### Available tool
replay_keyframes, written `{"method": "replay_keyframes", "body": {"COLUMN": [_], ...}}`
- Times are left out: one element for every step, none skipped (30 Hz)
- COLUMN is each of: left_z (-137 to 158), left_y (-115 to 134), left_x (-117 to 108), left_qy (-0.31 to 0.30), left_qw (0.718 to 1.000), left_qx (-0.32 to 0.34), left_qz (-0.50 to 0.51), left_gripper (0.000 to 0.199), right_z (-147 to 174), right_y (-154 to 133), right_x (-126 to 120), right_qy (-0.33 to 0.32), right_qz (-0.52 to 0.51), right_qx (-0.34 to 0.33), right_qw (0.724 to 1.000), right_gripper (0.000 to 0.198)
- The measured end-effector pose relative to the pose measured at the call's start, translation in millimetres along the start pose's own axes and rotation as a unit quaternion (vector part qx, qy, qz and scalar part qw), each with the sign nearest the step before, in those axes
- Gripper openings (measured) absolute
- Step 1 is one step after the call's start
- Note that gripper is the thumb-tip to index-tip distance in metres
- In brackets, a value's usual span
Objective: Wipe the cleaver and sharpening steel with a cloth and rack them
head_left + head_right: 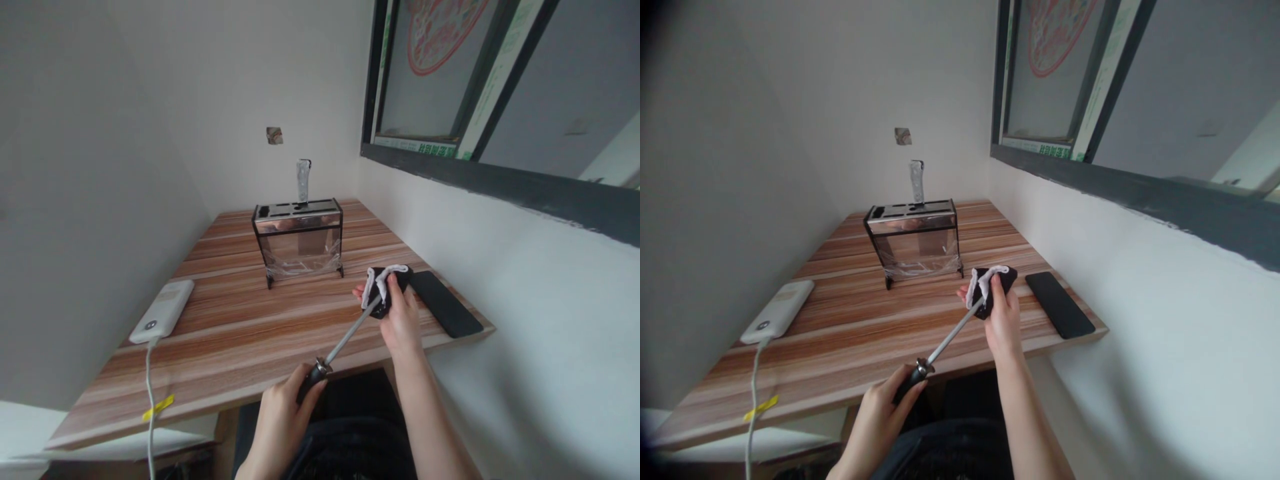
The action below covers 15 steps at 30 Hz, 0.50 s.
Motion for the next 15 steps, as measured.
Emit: {"method": "replay_keyframes", "body": {"left_z": [0.1,0.1,0.2,0.3,0.3,0.3,0.2,0.0,-0.3,-0.7,-1.4,-2.2,-3.1,-4.3,-5.7], "left_y": [-0.4,-1.1,-2.1,-3.1,-4.0,-4.6,-5.0,-5.0,-4.7,-4.1,-3.2,-2.0,-0.7,0.8,2.0], "left_x": [-0.3,-0.5,-0.7,-1.0,-1.4,-1.6,-1.6,-1.4,-1.1,-0.6,-0.2,0.1,-0.1,-0.5,-1.4], "left_qy": [0.002,0.004,0.007,0.011,0.017,0.023,0.028,0.032,0.035,0.036,0.036,0.035,0.035,0.035,0.035], "left_qw": [1.000,1.000,1.000,1.000,1.000,1.000,0.999,0.999,0.999,0.999,0.999,0.999,0.999,0.999,0.999], "left_qx": [0.000,-0.001,-0.003,-0.004,-0.005,-0.004,-0.004,-0.003,-0.003,-0.004,-0.005,-0.006,-0.008,-0.009,-0.012], "left_qz": [-0.002,-0.004,-0.007,-0.010,-0.012,-0.014,-0.016,-0.016,-0.015,-0.012,-0.010,-0.007,-0.004,-0.002,0.002], "left_gripper": [0.022,0.022,0.022,0.022,0.021,0.021,0.020,0.019,0.019,0.019,0.020,0.020,0.021,0.021,0.022], "right_z": [-0.9,-1.4,-1.5,-1.2,-0.5,0.7,2.4,4.7,7.7,11.3,15.6,20.4,25.7,31.3,37.2], "right_y": [0.5,2.0,4.0,6.3,8.6,10.9,13.0,15.2,18.0,21.4,25.4,29.9,35.0,40.7,46.7], "right_x": [-2.1,-3.6,-4.5,-4.9,-4.8,-3.9,-2.2,-0.1,2.2,4.5,6.5,8.3,10.1,12.1,14.3], "right_qy": [0.006,0.011,0.014,0.017,0.018,0.015,0.009,0.000,-0.010,-0.019,-0.027,-0.033,-0.039,-0.045,-0.053], "right_qz": [-0.003,-0.005,-0.005,-0.006,-0.006,-0.005,-0.002,0.002,0.006,0.010,0.011,0.011,0.011,0.013,0.020], "right_qx": [-0.003,-0.002,0.003,0.011,0.019,0.029,0.037,0.045,0.053,0.064,0.074,0.084,0.095,0.106,0.119], "right_qw": [1.000,1.000,1.000,1.000,1.000,0.999,0.999,0.999,0.999,0.998,0.997,0.996,0.995,0.993,0.991], "right_gripper": [0.032,0.032,0.032,0.033,0.034,0.034,0.035,0.036,0.036,0.036,0.036,0.035,0.034,0.034,0.034]}}
Point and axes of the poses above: each hand's wrist, its own z-axis away from the middle knuckle, its own x-axis out of the palm, y = z × x, the point moved 8 cm from there along -z, towards the middle knuckle, and after that the axes turned 4 degrees about -z, right-handed, at the moved point
